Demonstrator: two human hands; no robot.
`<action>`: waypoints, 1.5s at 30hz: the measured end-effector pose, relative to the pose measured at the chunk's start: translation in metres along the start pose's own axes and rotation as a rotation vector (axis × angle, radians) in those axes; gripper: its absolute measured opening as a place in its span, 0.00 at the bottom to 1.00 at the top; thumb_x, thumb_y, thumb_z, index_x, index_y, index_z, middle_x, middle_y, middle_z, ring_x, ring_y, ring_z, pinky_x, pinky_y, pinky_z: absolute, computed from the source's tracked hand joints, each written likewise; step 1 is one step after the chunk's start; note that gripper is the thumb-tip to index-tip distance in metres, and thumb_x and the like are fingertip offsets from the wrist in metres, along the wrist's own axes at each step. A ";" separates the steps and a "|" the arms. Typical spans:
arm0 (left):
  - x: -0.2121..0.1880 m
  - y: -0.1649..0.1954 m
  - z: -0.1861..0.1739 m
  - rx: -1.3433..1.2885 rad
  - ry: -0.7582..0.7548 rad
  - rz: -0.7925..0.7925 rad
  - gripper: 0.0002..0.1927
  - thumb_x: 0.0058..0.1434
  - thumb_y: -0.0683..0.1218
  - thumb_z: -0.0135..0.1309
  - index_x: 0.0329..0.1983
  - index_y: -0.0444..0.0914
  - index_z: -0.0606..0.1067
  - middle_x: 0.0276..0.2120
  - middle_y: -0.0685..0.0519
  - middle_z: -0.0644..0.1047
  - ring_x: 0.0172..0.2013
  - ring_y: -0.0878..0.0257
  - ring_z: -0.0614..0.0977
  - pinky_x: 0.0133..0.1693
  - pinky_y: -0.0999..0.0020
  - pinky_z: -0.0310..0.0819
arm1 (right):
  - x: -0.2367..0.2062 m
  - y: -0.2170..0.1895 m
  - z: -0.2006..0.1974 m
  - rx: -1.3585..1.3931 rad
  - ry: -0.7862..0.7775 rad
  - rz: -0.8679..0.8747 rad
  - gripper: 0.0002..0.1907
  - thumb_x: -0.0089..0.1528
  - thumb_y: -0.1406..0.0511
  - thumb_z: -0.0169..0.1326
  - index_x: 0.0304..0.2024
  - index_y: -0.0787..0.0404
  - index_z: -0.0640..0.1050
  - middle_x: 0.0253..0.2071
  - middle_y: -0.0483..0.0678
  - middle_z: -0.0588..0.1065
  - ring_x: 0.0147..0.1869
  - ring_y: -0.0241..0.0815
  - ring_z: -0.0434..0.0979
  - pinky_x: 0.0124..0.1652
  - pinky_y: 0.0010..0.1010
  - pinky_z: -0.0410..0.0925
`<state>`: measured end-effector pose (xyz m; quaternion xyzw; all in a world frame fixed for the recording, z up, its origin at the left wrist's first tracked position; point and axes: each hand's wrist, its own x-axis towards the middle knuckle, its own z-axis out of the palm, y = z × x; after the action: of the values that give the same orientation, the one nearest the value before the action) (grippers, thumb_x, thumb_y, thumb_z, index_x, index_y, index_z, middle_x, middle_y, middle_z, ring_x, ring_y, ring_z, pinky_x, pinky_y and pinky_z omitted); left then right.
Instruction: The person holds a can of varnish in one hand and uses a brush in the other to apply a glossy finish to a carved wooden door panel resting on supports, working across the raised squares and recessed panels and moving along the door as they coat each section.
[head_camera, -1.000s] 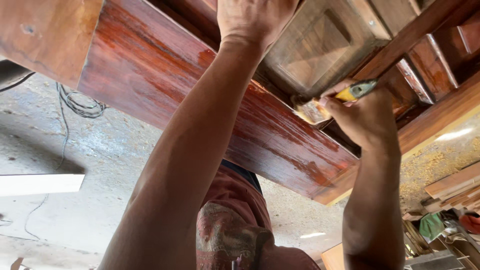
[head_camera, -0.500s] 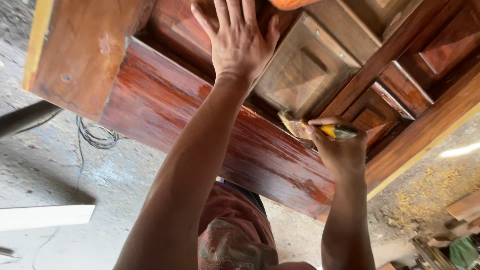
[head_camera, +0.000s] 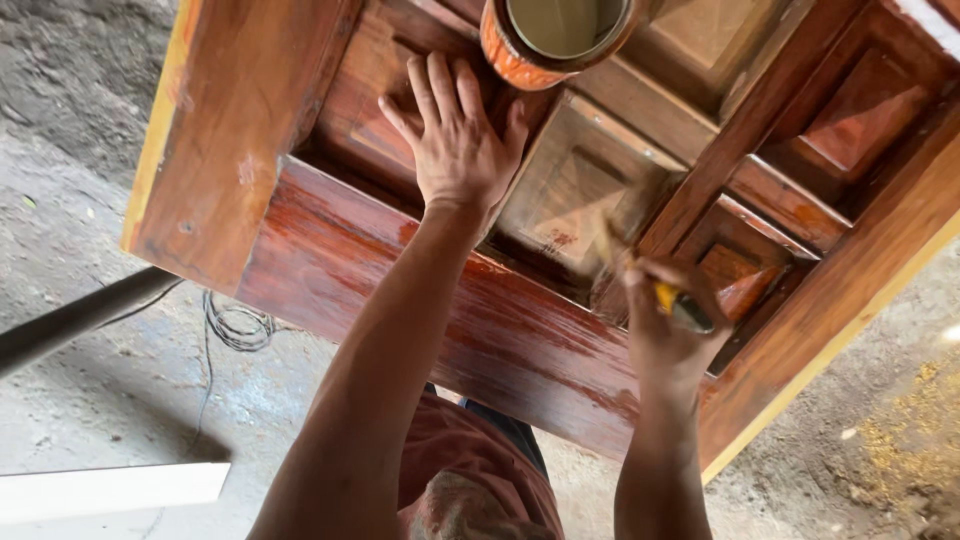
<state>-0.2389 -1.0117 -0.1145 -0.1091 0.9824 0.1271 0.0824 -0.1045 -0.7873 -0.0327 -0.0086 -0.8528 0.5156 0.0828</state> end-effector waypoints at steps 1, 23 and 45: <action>0.000 0.000 -0.001 0.008 0.012 0.009 0.43 0.67 0.68 0.41 0.72 0.32 0.58 0.72 0.39 0.56 0.74 0.42 0.49 0.67 0.23 0.33 | 0.008 0.001 -0.004 -0.146 -0.002 -0.015 0.04 0.68 0.73 0.61 0.44 0.62 0.79 0.39 0.54 0.80 0.38 0.39 0.82 0.33 0.24 0.74; 0.006 0.002 -0.007 0.013 0.041 -0.013 0.44 0.64 0.68 0.42 0.70 0.31 0.60 0.71 0.39 0.59 0.73 0.42 0.52 0.66 0.26 0.35 | 0.032 -0.023 0.018 -0.577 -0.147 -0.115 0.12 0.56 0.70 0.67 0.42 0.57 0.82 0.43 0.48 0.81 0.46 0.45 0.82 0.49 0.34 0.75; 0.010 0.003 -0.010 0.044 0.006 -0.004 0.43 0.65 0.68 0.37 0.71 0.31 0.57 0.72 0.39 0.57 0.73 0.43 0.50 0.66 0.26 0.33 | 0.035 -0.017 0.016 -0.623 -0.212 -0.080 0.09 0.56 0.67 0.67 0.39 0.56 0.83 0.40 0.48 0.82 0.44 0.42 0.83 0.43 0.31 0.78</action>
<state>-0.2503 -1.0131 -0.1064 -0.1097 0.9850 0.1048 0.0819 -0.1401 -0.8056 -0.0199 0.0535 -0.9730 0.2242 0.0072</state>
